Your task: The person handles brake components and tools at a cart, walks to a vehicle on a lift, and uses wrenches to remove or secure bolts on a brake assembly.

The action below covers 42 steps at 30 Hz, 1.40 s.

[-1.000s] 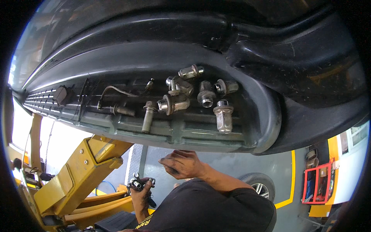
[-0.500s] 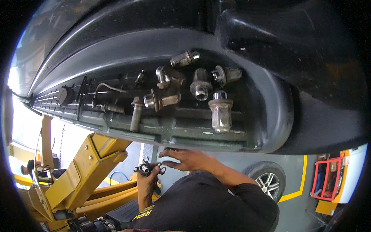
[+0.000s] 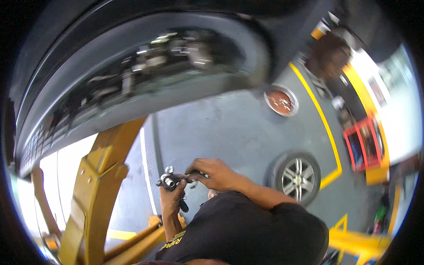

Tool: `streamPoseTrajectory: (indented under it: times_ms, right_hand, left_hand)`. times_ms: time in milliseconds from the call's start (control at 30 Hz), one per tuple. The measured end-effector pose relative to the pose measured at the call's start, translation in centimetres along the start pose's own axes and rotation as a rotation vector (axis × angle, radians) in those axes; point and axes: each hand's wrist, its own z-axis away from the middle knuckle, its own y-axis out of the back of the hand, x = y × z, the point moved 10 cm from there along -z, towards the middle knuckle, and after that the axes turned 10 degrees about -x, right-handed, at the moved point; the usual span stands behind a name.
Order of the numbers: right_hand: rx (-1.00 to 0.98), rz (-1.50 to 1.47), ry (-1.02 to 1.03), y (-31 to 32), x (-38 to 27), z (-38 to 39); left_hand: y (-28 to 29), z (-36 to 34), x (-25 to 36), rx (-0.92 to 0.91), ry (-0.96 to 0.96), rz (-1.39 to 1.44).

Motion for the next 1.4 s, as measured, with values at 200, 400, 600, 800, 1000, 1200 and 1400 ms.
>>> streamPoseTrajectory:
  times_ms: [200,400,600,800,1000,1200,1400]
  right_hand:
    - [0.186,-0.114,-0.131,0.2,-0.8,4.8]
    - [0.535,-0.494,-0.163,2.7,2.0,12.8]
    - [0.832,-0.821,-0.213,8.6,7.8,23.9]
    - [1.072,-0.719,-0.249,16.3,9.6,34.6]
    - [1.034,-0.361,-0.406,22.5,9.9,40.2]
    - [1.010,-0.391,-0.556,25.1,13.0,40.5]
    - [1.302,-0.350,-0.352,30.2,14.0,43.3]
  left_hand:
    - [-1.8,0.6,-1.7,-0.144,-0.043,0.084]
    - [-10.3,0.2,-0.9,-0.337,0.040,-0.049]
    - [-24.8,-2.0,-0.9,-0.673,0.053,-0.365]
    - [-39.0,-2.5,-1.2,-0.886,0.066,-0.335]
    - [-45.8,-4.7,-3.2,-0.793,0.023,-0.494]
    - [-49.9,-8.1,-3.0,-0.825,0.109,-0.400]
    - [-58.9,-11.4,0.9,-0.975,-0.223,-0.567]
